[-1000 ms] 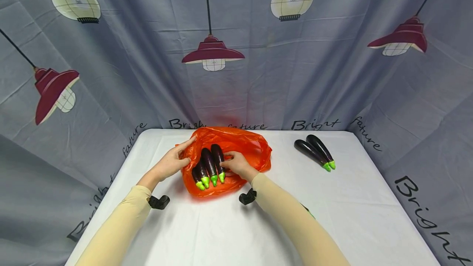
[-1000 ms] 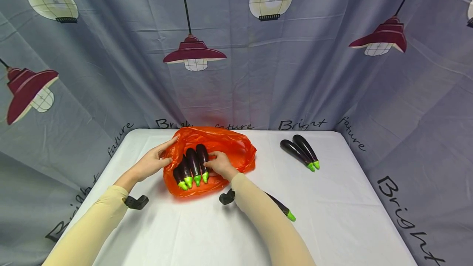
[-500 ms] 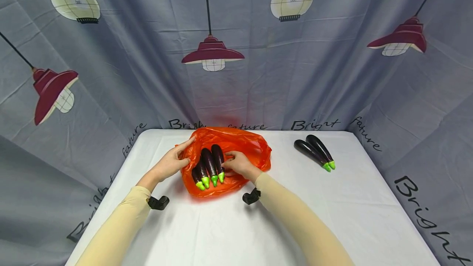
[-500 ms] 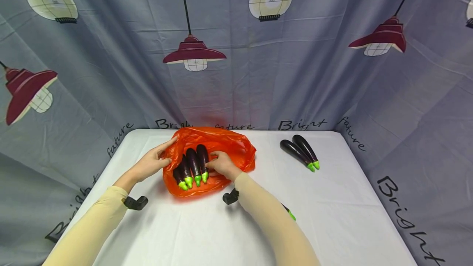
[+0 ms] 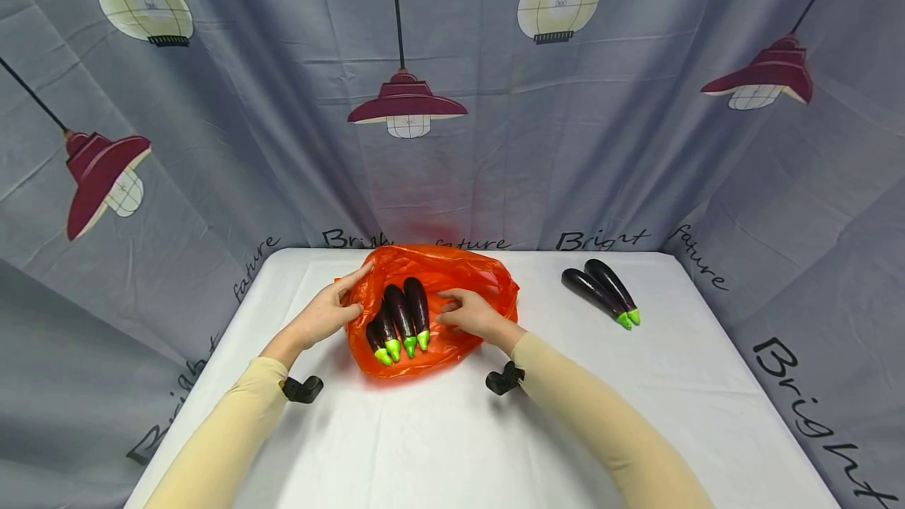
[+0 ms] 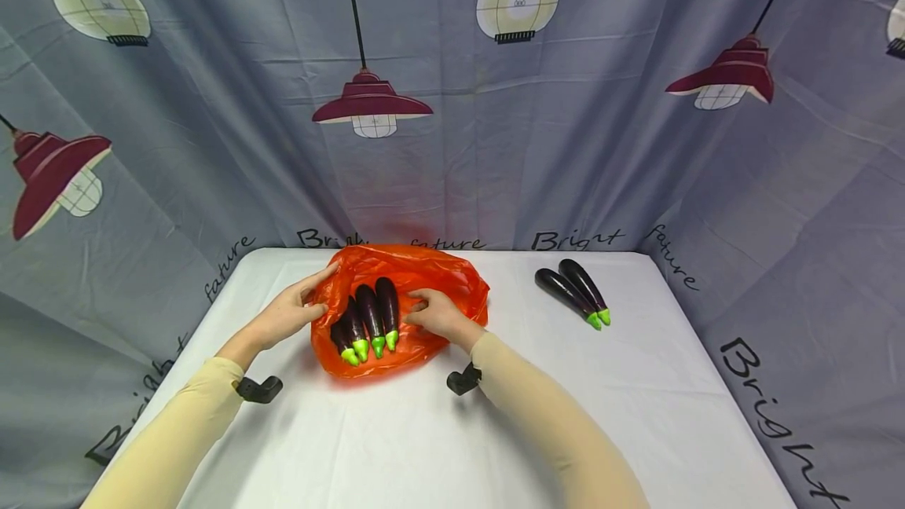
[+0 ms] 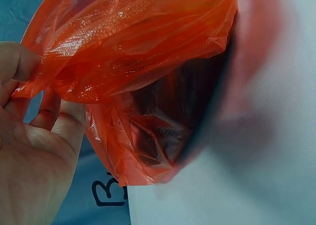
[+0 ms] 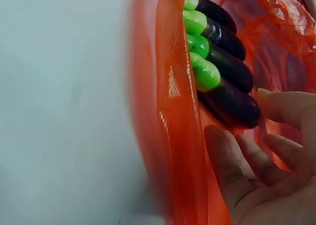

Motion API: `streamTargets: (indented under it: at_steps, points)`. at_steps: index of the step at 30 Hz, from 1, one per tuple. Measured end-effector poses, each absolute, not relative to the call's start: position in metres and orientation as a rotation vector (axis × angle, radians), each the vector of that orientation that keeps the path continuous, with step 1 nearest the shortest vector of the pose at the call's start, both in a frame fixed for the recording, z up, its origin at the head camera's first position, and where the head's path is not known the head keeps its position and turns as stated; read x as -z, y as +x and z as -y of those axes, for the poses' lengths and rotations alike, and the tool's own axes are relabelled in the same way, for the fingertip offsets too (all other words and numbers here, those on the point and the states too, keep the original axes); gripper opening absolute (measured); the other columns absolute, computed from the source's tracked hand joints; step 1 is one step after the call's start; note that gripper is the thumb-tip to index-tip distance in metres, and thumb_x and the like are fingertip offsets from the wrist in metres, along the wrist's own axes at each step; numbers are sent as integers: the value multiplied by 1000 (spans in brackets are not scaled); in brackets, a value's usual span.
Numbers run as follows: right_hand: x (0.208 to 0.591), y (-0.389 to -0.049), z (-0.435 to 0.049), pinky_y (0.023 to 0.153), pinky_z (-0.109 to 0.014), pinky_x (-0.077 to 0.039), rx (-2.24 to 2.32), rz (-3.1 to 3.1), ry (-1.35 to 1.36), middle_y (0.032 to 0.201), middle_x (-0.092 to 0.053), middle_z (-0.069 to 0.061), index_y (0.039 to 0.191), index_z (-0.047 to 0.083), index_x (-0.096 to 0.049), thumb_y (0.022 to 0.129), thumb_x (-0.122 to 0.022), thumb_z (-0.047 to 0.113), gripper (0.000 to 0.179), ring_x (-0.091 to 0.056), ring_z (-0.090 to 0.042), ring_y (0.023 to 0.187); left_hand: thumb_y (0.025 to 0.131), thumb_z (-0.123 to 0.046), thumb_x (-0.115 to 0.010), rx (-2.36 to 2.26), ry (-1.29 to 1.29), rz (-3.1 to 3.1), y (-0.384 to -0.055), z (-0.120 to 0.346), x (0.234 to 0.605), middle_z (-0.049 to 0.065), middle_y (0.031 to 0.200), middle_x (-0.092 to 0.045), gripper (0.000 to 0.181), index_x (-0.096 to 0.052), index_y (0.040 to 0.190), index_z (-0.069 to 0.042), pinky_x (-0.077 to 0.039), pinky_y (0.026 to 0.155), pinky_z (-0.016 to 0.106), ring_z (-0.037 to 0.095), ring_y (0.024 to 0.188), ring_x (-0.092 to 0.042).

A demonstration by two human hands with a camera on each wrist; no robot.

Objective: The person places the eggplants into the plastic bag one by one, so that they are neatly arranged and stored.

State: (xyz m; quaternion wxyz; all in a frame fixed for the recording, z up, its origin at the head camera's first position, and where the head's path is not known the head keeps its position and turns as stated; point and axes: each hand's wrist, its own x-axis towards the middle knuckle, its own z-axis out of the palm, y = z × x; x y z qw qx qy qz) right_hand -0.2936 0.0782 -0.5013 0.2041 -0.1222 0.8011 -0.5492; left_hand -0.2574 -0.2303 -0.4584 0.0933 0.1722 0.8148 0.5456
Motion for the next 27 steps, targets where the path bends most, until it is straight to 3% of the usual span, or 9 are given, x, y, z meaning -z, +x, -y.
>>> streamTargets:
  at_steps: [8,12,19,27]
  points:
    - [497,-288,-99,90,-45,-56,1602,-2137,-362,133,-56,-30,149,-4,-47,92,-74,9,64,-66,-43,108,94,5,-55,-1621,498,-2412,-255,230,458,9,165,-29,79,-32,162,-28,-46,87,23,29,125,-47]
    - [493,-285,-108,89,-45,-57,1604,-2155,-383,134,-57,-30,147,-1,-51,91,-75,9,61,-66,-42,108,95,5,-55,-1622,498,-2409,-254,229,457,9,165,-29,79,-32,163,-27,-45,87,23,29,124,-48]
    - [480,-281,-127,88,-37,-57,1544,-2253,-426,134,-60,-25,146,3,-54,90,-76,15,61,-66,-25,103,95,5,-55,-1618,495,-2413,-255,229,458,10,164,-31,78,-32,163,-26,-45,85,24,30,121,-48]
    - [474,-281,-151,91,-36,-54,1469,-2327,-447,135,-62,-17,148,9,-53,91,-77,21,63,-61,-25,116,95,5,-55,-1627,491,-2405,-255,228,458,11,162,-34,77,-31,163,-25,-46,83,23,30,119,-50]
